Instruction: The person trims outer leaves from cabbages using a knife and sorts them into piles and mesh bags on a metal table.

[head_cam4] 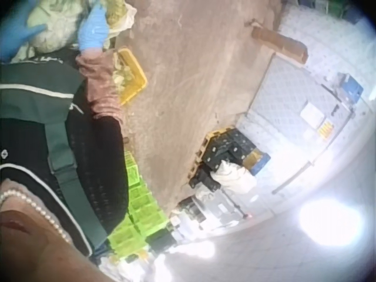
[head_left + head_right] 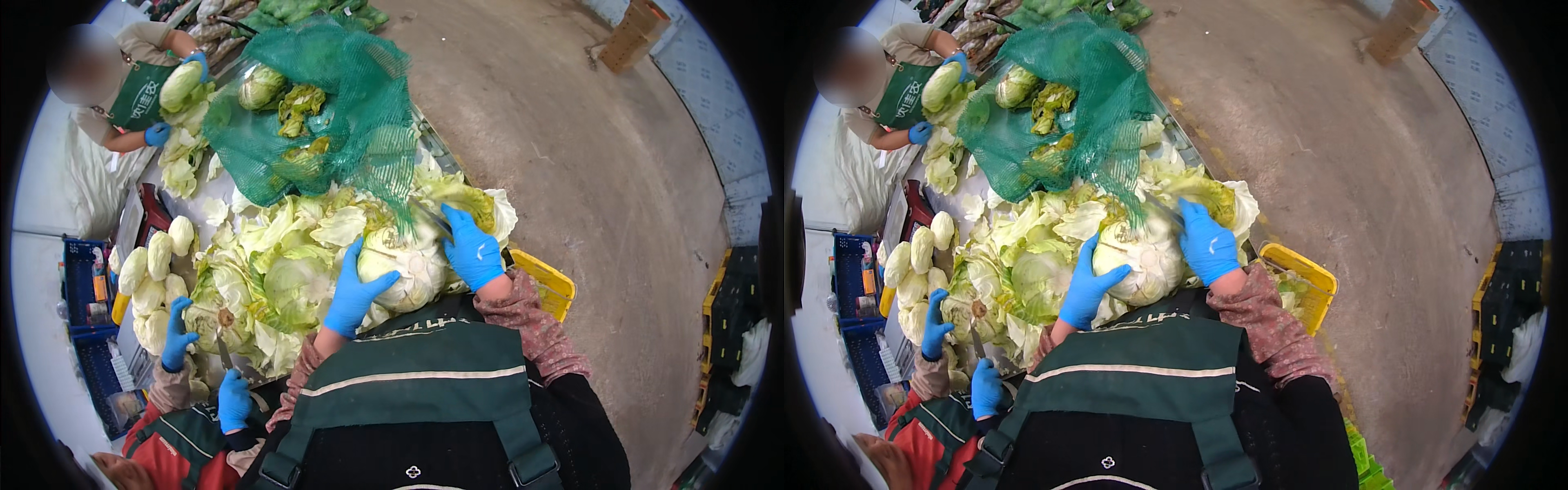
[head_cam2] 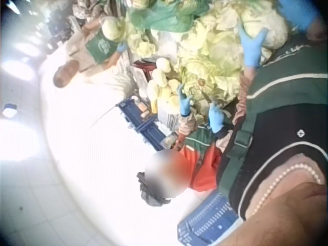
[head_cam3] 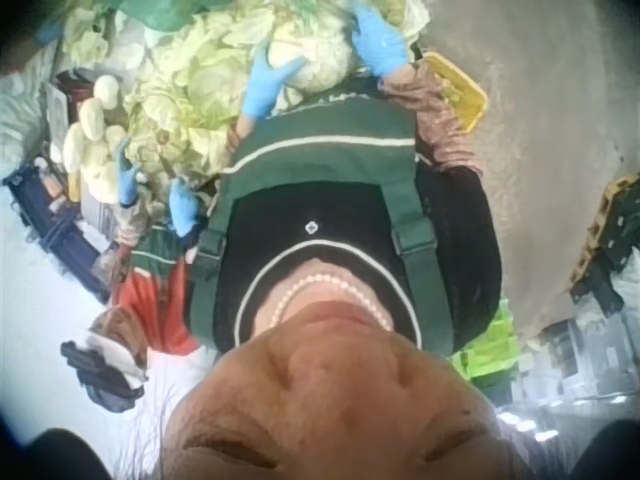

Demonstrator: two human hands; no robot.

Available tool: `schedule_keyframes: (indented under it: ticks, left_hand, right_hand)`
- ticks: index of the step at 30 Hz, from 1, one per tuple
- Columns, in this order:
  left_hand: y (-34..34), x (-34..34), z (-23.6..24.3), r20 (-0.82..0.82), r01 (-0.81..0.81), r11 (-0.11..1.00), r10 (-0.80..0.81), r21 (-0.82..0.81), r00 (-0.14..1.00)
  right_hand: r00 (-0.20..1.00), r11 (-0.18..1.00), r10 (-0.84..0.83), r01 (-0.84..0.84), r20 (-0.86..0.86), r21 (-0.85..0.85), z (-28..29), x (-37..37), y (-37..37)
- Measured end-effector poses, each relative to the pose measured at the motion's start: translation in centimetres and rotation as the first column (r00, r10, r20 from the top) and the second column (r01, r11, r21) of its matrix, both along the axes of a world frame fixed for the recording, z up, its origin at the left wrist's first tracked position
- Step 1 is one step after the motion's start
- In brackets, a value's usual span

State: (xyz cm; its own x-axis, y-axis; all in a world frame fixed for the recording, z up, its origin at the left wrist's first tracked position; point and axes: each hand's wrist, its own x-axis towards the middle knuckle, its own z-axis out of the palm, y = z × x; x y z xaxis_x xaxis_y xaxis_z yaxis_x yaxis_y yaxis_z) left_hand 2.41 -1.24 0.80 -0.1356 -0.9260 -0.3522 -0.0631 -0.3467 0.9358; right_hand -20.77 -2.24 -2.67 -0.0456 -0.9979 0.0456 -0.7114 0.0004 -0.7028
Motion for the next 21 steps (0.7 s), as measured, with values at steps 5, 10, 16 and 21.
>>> schedule_keyframes:
  ticks: [5, 10, 16, 21]
  left_hand:
    - [0.0, 0.0, -0.2, 0.016, -0.006, 1.0, 0.006, -0.019, 1.0]
    - [-0.2, 0.7, -1.2, 0.03, 0.028, 0.999, -0.026, -0.042, 0.999]
    - [0.0, 0.1, -0.4, -0.026, -0.039, 0.999, 0.04, 0.026, 0.999]
    - [-0.3, -0.5, 0.3, 0.004, -0.06, 0.996, 0.06, 0.062, 0.998]
  right_hand:
    - [0.974, 0.998, 0.049, -0.057, 0.22, 0.029, 0.0, 0.3, 1.0]
    - [0.972, 0.965, 0.138, -0.176, 0.191, 0.196, 2.8, -0.3, 0.5]
    - [0.987, 0.948, 0.153, -0.158, 0.04, 0.277, 4.0, -1.0, 5.3]
    - [0.981, 0.859, 0.19, -0.183, 0.033, 0.477, 4.4, -2.1, 7.0]
